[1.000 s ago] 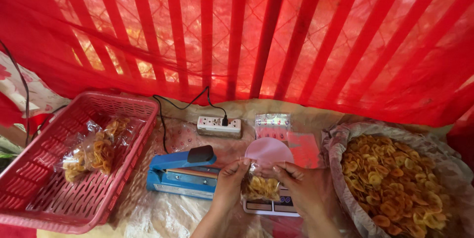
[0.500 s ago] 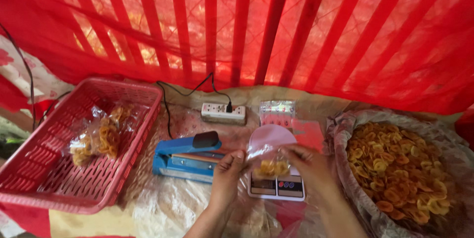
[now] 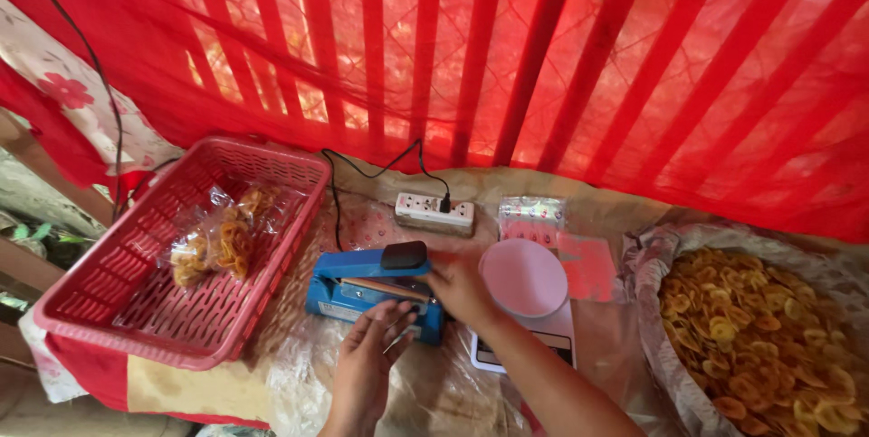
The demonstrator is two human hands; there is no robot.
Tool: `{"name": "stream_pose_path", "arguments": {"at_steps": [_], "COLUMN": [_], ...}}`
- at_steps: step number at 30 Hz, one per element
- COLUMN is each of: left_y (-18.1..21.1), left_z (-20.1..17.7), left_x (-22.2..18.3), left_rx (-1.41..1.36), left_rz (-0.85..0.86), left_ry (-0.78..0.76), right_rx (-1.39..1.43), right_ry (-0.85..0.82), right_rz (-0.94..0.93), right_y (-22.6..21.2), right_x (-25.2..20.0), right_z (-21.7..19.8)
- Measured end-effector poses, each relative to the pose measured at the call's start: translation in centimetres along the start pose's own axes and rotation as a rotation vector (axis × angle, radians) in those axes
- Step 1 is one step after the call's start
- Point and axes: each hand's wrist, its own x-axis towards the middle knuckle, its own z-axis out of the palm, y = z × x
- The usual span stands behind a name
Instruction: The person transfers dried fruit chips from a large bowl into a plastic bag, weighs the bag on a digital scale, and seals the opening with a heat sealer.
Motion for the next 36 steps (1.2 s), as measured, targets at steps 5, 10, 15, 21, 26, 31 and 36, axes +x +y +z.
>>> {"name": "stream_pose_path", "arguments": {"at_steps": [5,10,15,21,26,31,36], "left_y": [1.4,1.9,2.6,2.4,0.6,-0.6,-0.7], "left_z": [-2.3,-3.2,-3.0,-2.4,-2.9,-2.9,-1.9], "left_x": [1.1,2.2,3.0,4.0,4.7,4.0,3.2], "left_rx": [0.015,0.104,0.222,0.412,0.294,0.155,0.11], "left_rz": [-0.002,-0.027,-0.056,-0.031,0.036,0.1,0.084], "left_ry": [0.063,0.083,0.108,0.127,0.12,0.152,0.199], "right_rx": [0.0,-0.138,-0.24,-0.328,-0.326,-0.333,-0.407], "right_ry": [-0.205,-0.307,-0.373,-0.391,-0.362,-0.286,-0.213], "right_rz": [-0.215,-0.44,-0.481,-0.538,-0.571,-0.524,-0.541], "right_y": [-1.8,-1.2,-0.8,-0.1,-0.2,-0.3,-0.6], "right_x": [-0.8,-0.9,-1.4,-1.4,-1.4,-2.0,-2.6], "right_z": [1.2,0.9,0.4,-0.3,-0.6,-1.1,-2.0]}}
